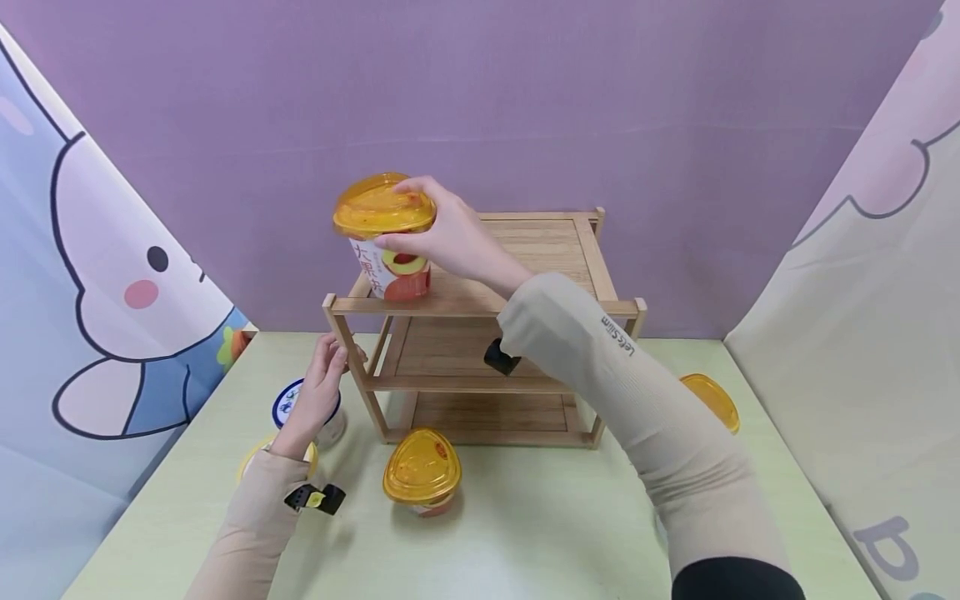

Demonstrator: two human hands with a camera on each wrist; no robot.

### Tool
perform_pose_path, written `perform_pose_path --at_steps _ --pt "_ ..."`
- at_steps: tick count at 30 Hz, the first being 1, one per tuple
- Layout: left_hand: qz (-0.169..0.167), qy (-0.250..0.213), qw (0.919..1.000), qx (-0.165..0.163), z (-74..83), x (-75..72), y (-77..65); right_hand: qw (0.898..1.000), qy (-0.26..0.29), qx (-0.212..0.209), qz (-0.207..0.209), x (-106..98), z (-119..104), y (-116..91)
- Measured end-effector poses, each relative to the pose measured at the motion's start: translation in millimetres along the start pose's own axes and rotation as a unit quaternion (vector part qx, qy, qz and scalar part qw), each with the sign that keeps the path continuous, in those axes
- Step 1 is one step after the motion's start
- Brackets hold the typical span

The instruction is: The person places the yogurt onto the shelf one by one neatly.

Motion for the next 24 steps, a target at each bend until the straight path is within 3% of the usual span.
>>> perform_pose_path --at_steps 8,18,24 --pt "0.004 -0.016 0.9991 -0.038 26.2 3.5 -0.2 1.0 -0.008 0.008 0.006 2.4 7.4 9.9" --pt "0.001 -0.012 0.9995 -0.029 32.6 4.6 -1.0 1.0 0.002 -0.002 -0.001 6.2 8.8 9.9" --pt "0.0 -0.012 0.9996 -0.026 22.6 3.2 -0.1 1.0 0.002 0.007 -0.005 6.9 9.8 10.0"
Point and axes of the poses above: each hand's wrist, its own y-axis towards the middle knuckle, its own x-axis out of the palm, z = x × y, the point moved 3 cm from there along y, towards the middle knuckle, and after that the axes turned 10 degrees about x, right-handed, at the moved point
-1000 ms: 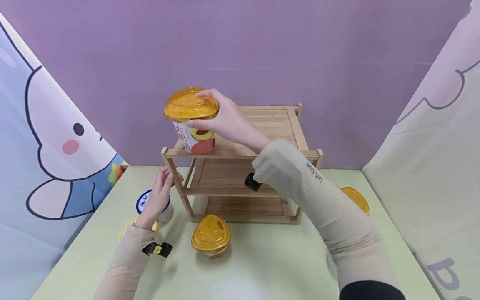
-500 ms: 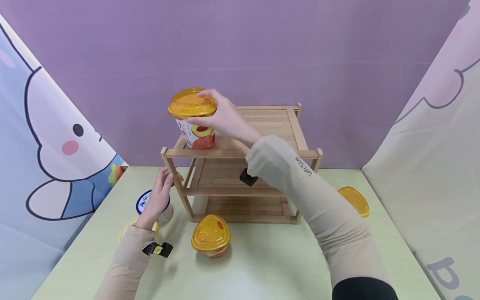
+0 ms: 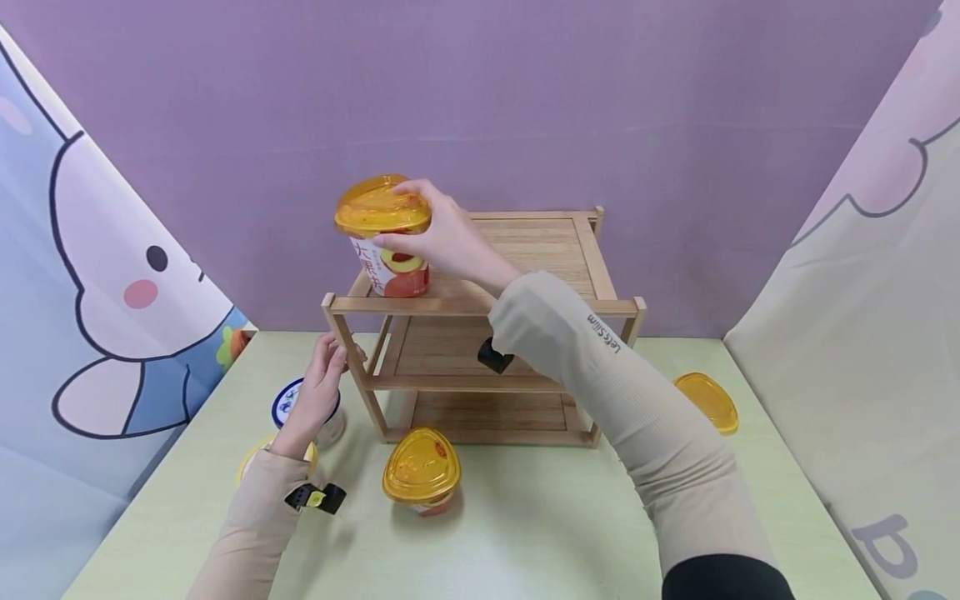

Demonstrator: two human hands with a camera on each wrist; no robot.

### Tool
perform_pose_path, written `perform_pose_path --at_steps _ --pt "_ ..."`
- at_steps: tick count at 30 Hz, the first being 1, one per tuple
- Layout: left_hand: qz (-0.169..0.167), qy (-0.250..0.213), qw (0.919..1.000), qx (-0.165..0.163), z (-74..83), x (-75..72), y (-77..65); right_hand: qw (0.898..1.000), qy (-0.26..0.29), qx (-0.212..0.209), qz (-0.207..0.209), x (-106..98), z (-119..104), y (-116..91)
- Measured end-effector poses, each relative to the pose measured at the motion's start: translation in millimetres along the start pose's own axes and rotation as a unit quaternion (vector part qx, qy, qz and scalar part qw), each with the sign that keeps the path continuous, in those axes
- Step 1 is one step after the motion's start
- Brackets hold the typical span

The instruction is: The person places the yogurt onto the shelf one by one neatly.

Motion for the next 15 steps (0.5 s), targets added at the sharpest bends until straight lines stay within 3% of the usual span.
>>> perform_pose_path --at_steps 5,11,15 --pt "0.0 -0.004 1.0 -0.002 -16.1 -2.5 1.4 1.0 -0.016 0.007 -0.004 -0.7 -1.0 -0.1" --pt "-0.004 0.007 0.9999 0.015 -18.9 -2.9 1.3 1.0 -0.026 0.007 -0.017 -0.4 -1.3 -2.0" --pt "-0.005 0.009 0.9999 0.01 -19.0 -3.6 0.6 1.0 -0.021 0.02 -0.006 0.1 0.0 -7.6"
Point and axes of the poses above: each hand's wrist, its own y-axis towards the middle knuckle, its own x-axis out of the palm, z = x × y, the point moved 3 cm from there along y, towards the middle knuckle, and after that the axes turned 10 degrees about x, right-handed, at the moved point
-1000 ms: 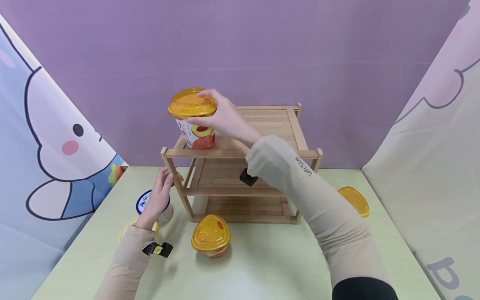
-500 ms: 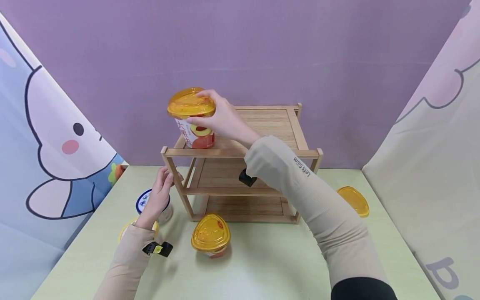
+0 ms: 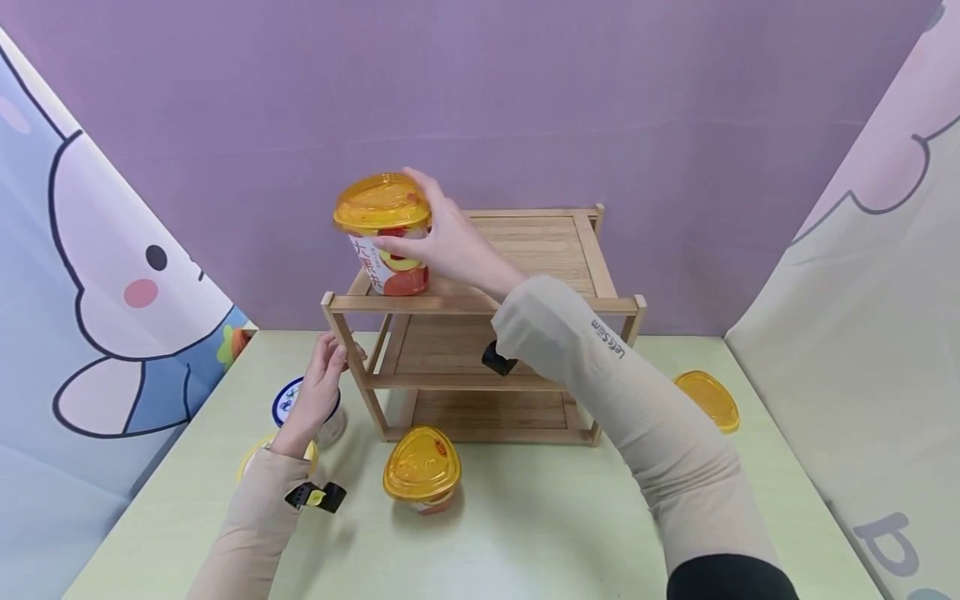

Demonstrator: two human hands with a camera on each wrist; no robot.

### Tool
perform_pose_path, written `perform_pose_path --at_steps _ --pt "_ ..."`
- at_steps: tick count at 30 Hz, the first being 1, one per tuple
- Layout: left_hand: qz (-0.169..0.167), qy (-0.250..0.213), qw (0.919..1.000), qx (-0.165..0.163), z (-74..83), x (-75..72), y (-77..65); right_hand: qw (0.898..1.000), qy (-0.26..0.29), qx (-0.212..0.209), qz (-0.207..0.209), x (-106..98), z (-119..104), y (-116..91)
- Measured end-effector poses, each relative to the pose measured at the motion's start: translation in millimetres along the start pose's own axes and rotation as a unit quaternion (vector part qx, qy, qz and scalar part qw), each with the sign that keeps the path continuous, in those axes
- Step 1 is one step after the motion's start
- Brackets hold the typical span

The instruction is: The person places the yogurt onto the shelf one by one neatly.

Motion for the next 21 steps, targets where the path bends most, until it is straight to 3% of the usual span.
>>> perform_pose_path --at_steps 4,8,14,18,21 --pt "0.0 0.003 1.0 -0.007 -0.5 -0.9 -0.2 0.999 -0.018 0.016 0.034 -0.5 3.5 -8.2" --pt "0.001 -0.01 0.9998 -0.019 1.2 -1.3 -0.1 0.997 -0.044 0.003 0.055 -1.2 7.4 -15.9" --pt "0.006 -0.02 0.9994 -0.028 18.7 1.4 -1.3 0.996 -0.037 -0.005 0.085 -2.1 15.6 -33.3" --pt "0.008 -0.015 0.9995 -0.028 27.3 2.8 -2.4 0.987 -0.053 -0.062 0.136 0.8 19.7 -53.0" --pt "0.008 -0.012 0.9996 -0.026 30.4 2.8 -3.0 0.969 -0.085 -0.146 0.18 5.0 21.6 -69.7"
Point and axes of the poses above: each hand's wrist, its own y-axis towards the middle knuckle, its own x-axis out of the palm, z = x × y, the point moved 3 cm from there along y, towards the middle knuckle, and after that the axes turned 10 degrees about x, right-handed, at the moved point
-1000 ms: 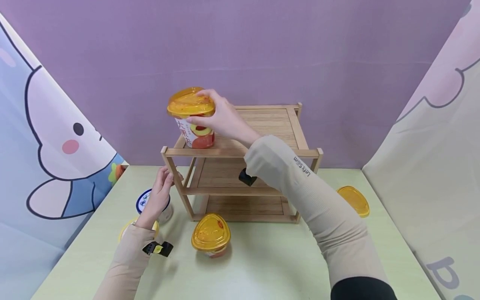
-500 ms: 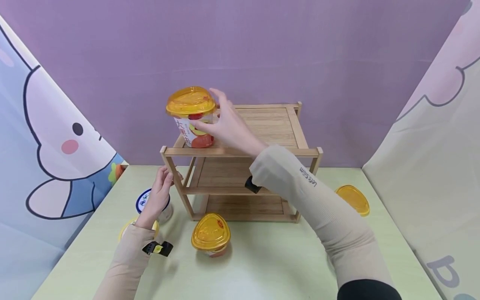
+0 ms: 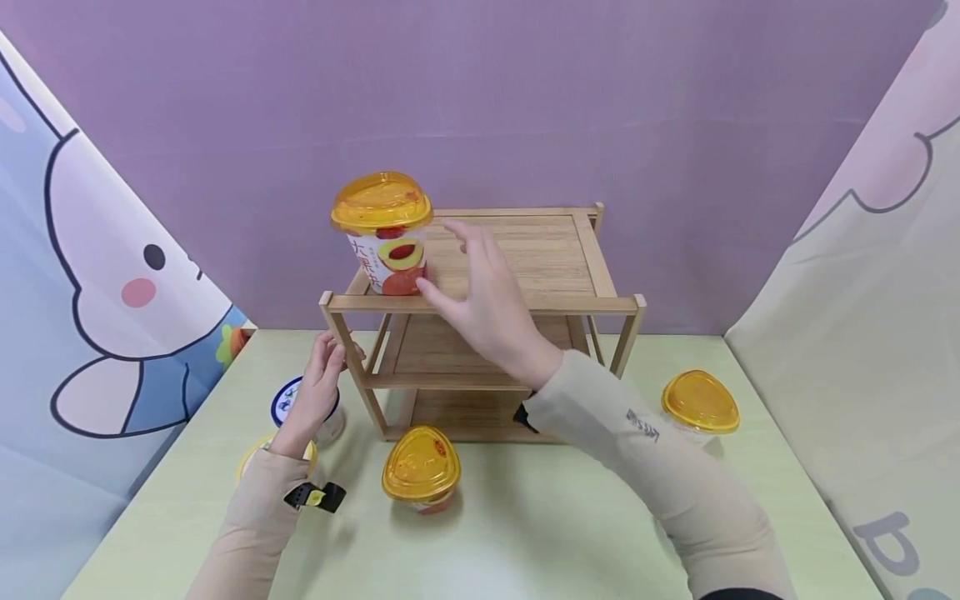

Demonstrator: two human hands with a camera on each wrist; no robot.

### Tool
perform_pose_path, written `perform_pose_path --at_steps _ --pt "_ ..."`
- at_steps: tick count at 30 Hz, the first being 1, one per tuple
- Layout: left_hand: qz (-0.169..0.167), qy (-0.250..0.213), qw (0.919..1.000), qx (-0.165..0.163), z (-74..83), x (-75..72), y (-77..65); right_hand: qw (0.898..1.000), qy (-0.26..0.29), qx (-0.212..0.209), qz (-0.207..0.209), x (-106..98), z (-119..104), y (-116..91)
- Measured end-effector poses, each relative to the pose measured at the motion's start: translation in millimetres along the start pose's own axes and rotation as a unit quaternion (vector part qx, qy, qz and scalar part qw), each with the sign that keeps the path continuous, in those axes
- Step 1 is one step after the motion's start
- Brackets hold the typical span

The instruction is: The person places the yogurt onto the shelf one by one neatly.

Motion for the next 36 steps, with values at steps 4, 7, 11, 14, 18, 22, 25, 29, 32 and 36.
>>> perform_pose_path --at_steps 4,7,11,14,18,22,25,29,32,36 --pt "-0.005 0.003 1.0 0.006 1.5 0.0 -0.3 0.993 -0.023 -0.102 0.047 -0.9 -1.4 -19.7" --pt "-0.009 0.009 0.9999 0.01 1.7 -0.1 -0.3 0.99 -0.022 -0.133 0.049 0.9 0.5 -32.2" --pt "-0.012 0.014 0.9998 0.009 2.0 -0.3 -0.2 0.989 -0.005 -0.143 0.027 7.2 5.9 -47.6" --pt "-0.01 0.009 0.9999 0.006 1.8 -0.4 -0.1 0.99 0.018 -0.142 0.009 13.8 11.4 -59.2" --pt "-0.004 0.0 1.0 0.001 -1.0 -0.5 0.1 0.992 0.042 -0.118 -0.017 24.3 20.4 -75.5" --pt "-0.002 -0.003 1.0 -0.008 -4.1 -0.5 -0.2 0.994 0.054 -0.083 -0.039 34.4 31.9 -90.8" --pt "-0.003 0.0 0.9999 -0.014 -5.6 -0.9 -0.3 0.995 0.063 -0.066 -0.046 41.3 40.9 -100.5" --pt "-0.004 0.003 0.9999 -0.013 -5.6 -1.4 -0.1 0.995 0.066 -0.063 -0.045 52.2 54.0 -111.8" --pt "-0.006 0.003 0.9999 -0.008 -4.2 -1.0 -0.1 0.995 0.065 -0.049 -0.055 62.0 64.5 -119.9" --pt "-0.005 0.002 1.0 -0.007 -2.1 -0.4 -0.8 0.993 0.067 0.002 -0.094 74.5 77.1 -129.7"
Point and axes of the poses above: each hand's wrist, its own y-axis towards the middle knuckle, its own x-axis out of the palm, z = x × y, the point moved 3 cm from there along y, towards the middle knuckle, and after that the axes turned 10 degrees about x, right-handed, at the moved point
